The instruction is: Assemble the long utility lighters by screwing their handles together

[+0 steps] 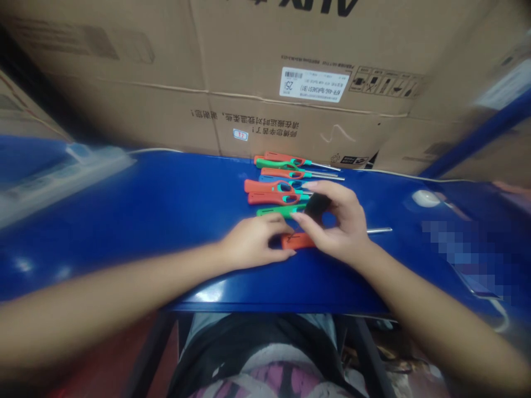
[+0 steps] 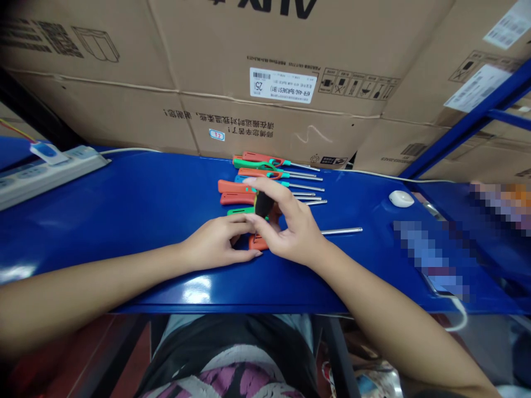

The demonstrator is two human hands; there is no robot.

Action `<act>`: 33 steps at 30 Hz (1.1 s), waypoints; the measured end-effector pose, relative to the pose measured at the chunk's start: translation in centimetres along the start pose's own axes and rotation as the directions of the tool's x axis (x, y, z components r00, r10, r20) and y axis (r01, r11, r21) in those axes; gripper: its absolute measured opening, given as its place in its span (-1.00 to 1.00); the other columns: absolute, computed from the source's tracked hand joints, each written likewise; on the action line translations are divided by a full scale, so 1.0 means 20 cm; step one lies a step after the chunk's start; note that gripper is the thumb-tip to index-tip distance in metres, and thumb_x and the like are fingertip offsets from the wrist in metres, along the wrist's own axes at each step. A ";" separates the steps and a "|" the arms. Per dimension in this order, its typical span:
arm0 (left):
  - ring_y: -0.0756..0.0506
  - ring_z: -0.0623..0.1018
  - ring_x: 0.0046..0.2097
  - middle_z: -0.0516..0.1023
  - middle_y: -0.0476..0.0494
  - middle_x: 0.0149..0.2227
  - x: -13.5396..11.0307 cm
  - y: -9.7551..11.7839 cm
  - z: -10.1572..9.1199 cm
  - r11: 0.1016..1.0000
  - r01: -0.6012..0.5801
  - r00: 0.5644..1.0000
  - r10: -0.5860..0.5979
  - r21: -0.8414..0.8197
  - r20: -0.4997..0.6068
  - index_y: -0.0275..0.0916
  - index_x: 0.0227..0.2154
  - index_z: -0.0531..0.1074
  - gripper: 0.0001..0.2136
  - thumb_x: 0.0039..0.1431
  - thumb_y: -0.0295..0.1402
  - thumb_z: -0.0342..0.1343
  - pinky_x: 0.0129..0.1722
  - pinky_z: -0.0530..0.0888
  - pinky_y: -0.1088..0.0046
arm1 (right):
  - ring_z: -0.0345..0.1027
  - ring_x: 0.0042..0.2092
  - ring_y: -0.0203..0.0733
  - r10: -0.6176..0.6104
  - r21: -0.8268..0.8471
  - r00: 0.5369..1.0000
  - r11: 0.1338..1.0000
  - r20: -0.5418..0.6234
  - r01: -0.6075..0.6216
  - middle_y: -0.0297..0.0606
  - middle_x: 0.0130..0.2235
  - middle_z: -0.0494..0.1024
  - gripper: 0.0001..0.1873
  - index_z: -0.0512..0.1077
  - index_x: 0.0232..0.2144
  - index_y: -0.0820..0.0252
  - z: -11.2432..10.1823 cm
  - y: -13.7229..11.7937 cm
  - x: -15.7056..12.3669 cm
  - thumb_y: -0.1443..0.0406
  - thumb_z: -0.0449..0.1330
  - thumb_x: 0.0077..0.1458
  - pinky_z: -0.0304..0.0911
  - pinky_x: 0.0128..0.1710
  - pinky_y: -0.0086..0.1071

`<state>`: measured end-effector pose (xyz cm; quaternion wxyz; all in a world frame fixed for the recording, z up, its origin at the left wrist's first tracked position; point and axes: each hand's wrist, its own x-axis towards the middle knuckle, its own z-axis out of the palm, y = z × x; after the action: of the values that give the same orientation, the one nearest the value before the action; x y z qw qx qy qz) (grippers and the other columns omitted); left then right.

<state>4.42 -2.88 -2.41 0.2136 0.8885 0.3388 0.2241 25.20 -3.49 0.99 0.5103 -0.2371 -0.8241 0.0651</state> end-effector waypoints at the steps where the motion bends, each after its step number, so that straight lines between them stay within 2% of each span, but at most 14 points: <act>1: -0.09 0.59 -0.20 0.59 -0.10 -0.03 0.00 0.00 0.00 1.000 0.002 1.000 -0.002 0.002 -0.001 -0.12 0.01 0.57 -0.65 0.18 -0.16 0.28 -0.23 0.51 0.42 | 0.56 -0.07 -0.10 -0.053 -0.055 0.998 0.997 -0.035 0.051 -0.23 0.10 0.54 -0.30 0.25 0.28 -0.11 0.00 0.00 0.00 0.37 0.35 0.15 0.59 -0.18 -0.27; 2: -0.09 0.59 -0.19 0.59 -0.09 -0.03 0.00 0.00 0.00 1.000 0.004 1.000 -0.004 0.003 0.000 -0.12 0.00 0.57 -0.65 0.18 -0.16 0.28 -0.23 0.51 0.42 | 0.57 -0.07 -0.09 -0.085 -0.095 0.995 0.992 -0.053 0.080 -0.25 0.04 0.58 -0.29 0.27 0.26 -0.11 0.00 0.00 0.00 0.37 0.37 0.13 0.59 -0.15 -0.25; 4: -0.10 0.59 -0.19 0.59 -0.09 -0.06 0.00 0.00 0.00 1.000 0.008 1.000 -0.008 0.004 0.003 -0.13 -0.02 0.58 -0.66 0.18 -0.15 0.29 -0.24 0.50 0.42 | 0.56 -0.04 -0.07 -0.064 -0.088 0.998 0.994 -0.026 0.062 -0.23 0.04 0.58 -0.34 0.25 0.27 -0.10 0.00 0.00 0.00 0.36 0.32 0.19 0.58 -0.13 -0.21; 8: -0.09 0.58 -0.23 0.58 -0.09 -0.14 0.01 0.01 -0.01 1.000 0.008 1.000 -0.008 0.011 0.011 -0.18 -0.08 0.58 -0.68 0.17 -0.14 0.30 -0.31 0.46 0.44 | 0.51 0.07 -0.03 0.134 0.118 0.985 0.982 0.110 -0.147 -0.11 0.17 0.47 -0.44 0.11 0.34 -0.05 -0.01 -0.01 0.00 0.32 0.07 0.36 0.58 -0.14 -0.16; 11: -0.09 0.58 -0.23 0.59 -0.11 -0.11 0.01 0.01 -0.01 1.000 0.004 1.000 -0.004 0.016 0.011 -0.19 -0.09 0.58 -0.68 0.17 -0.14 0.30 -0.32 0.45 0.45 | 0.54 -0.07 -0.10 0.174 0.147 0.982 0.972 0.075 -0.183 -0.14 0.18 0.44 -0.42 0.14 0.32 -0.10 0.00 0.01 -0.01 0.28 0.16 0.32 0.58 -0.32 -0.27; 15: -0.08 0.58 -0.23 0.59 -0.09 -0.09 0.00 0.01 0.00 1.000 0.000 1.000 -0.001 0.013 0.014 -0.17 -0.06 0.57 -0.68 0.17 -0.17 0.30 -0.32 0.46 0.45 | 0.54 -0.15 -0.12 0.149 0.006 0.988 0.989 -0.045 -0.149 -0.16 0.30 0.32 -0.26 0.20 0.29 -0.16 0.00 0.04 -0.03 0.23 0.37 0.13 0.43 -0.60 -0.40; 17: -0.07 0.57 -0.24 0.59 -0.08 -0.09 0.00 0.00 0.00 1.000 0.002 1.000 -0.002 0.012 0.011 -0.16 -0.03 0.56 -0.67 0.18 -0.17 0.30 -0.32 0.46 0.45 | 0.55 -0.13 -0.10 0.131 -0.026 0.991 0.991 -0.038 -0.132 -0.15 0.29 0.34 -0.23 0.20 0.31 -0.16 0.00 0.04 -0.03 0.21 0.39 0.12 0.48 -0.54 -0.38; 20: -0.07 0.57 -0.25 0.58 -0.09 -0.10 0.01 0.01 -0.01 1.000 -0.003 1.000 0.002 0.017 0.019 -0.18 -0.05 0.57 -0.66 0.19 -0.13 0.29 -0.32 0.45 0.44 | 0.55 -0.04 -0.07 0.172 0.090 0.983 0.980 0.069 -0.178 -0.14 0.28 0.37 -0.34 0.12 0.36 -0.13 -0.01 0.02 -0.02 0.20 0.21 0.29 0.58 -0.37 -0.31; 23: -0.08 0.57 -0.25 0.57 -0.10 -0.11 0.01 0.01 -0.01 1.000 -0.009 1.000 0.008 0.026 0.029 -0.20 -0.07 0.57 -0.66 0.20 -0.10 0.27 -0.31 0.46 0.43 | 0.55 -0.02 -0.09 0.196 0.175 0.969 0.959 0.153 -0.222 -0.14 0.29 0.37 -0.42 0.09 0.38 -0.11 -0.03 0.01 0.00 0.23 0.08 0.38 0.57 -0.39 -0.33; 25: -0.08 0.57 -0.25 0.57 -0.10 -0.13 0.01 0.01 -0.01 1.000 -0.008 1.000 0.007 0.030 0.021 -0.19 -0.06 0.57 -0.66 0.19 -0.11 0.28 -0.30 0.47 0.43 | 0.57 -0.07 -0.11 0.104 0.113 0.988 0.987 0.111 -0.117 -0.17 0.23 0.44 -0.41 0.17 0.33 -0.10 -0.05 0.02 0.00 0.25 0.19 0.31 0.58 -0.36 -0.33; 27: -0.08 0.57 -0.25 0.57 -0.08 -0.15 0.00 0.01 -0.01 0.999 -0.012 1.000 0.012 0.034 0.014 -0.17 -0.04 0.56 -0.66 0.18 -0.14 0.28 -0.29 0.48 0.42 | 0.58 -0.09 -0.09 -0.024 -0.009 0.998 1.000 0.053 0.024 -0.20 0.15 0.52 -0.34 0.25 0.28 -0.10 -0.06 0.02 0.01 0.25 0.34 0.19 0.60 -0.25 -0.27; 29: -0.07 0.57 -0.26 0.56 -0.07 -0.16 0.00 0.01 -0.01 0.999 -0.020 1.000 0.019 0.036 0.009 -0.16 -0.03 0.56 -0.67 0.18 -0.17 0.27 -0.28 0.49 0.42 | 0.58 -0.07 -0.05 -0.064 -0.083 0.995 0.994 0.077 0.070 -0.20 0.12 0.55 -0.29 0.21 0.31 -0.10 -0.08 0.02 0.01 0.22 0.35 0.18 0.60 -0.17 -0.21; 32: -0.07 0.57 -0.26 0.56 -0.08 -0.16 0.00 0.01 -0.01 0.999 -0.032 0.999 0.032 0.036 0.011 -0.18 -0.06 0.56 -0.70 0.18 -0.19 0.26 -0.27 0.49 0.43 | 0.59 -0.07 -0.06 0.076 -0.035 0.977 0.997 0.199 -0.070 -0.15 0.19 0.51 -0.32 -0.01 0.43 -0.09 -0.08 -0.01 0.01 0.21 0.10 0.36 0.61 -0.23 -0.20; 33: -0.08 0.57 -0.25 0.56 -0.09 -0.15 0.00 0.01 -0.01 0.999 -0.034 0.999 0.034 0.037 0.011 -0.19 -0.07 0.56 -0.70 0.18 -0.19 0.26 -0.26 0.49 0.43 | 0.60 -0.09 -0.07 0.113 -0.016 0.971 0.994 0.211 -0.112 -0.15 0.21 0.49 -0.34 -0.02 0.44 -0.09 -0.08 -0.01 0.01 0.22 0.05 0.38 0.61 -0.27 -0.22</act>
<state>4.40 -2.96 -2.16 0.1949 0.8991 0.3266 0.2168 26.34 -3.79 2.03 0.4147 -0.2760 -0.8591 0.1170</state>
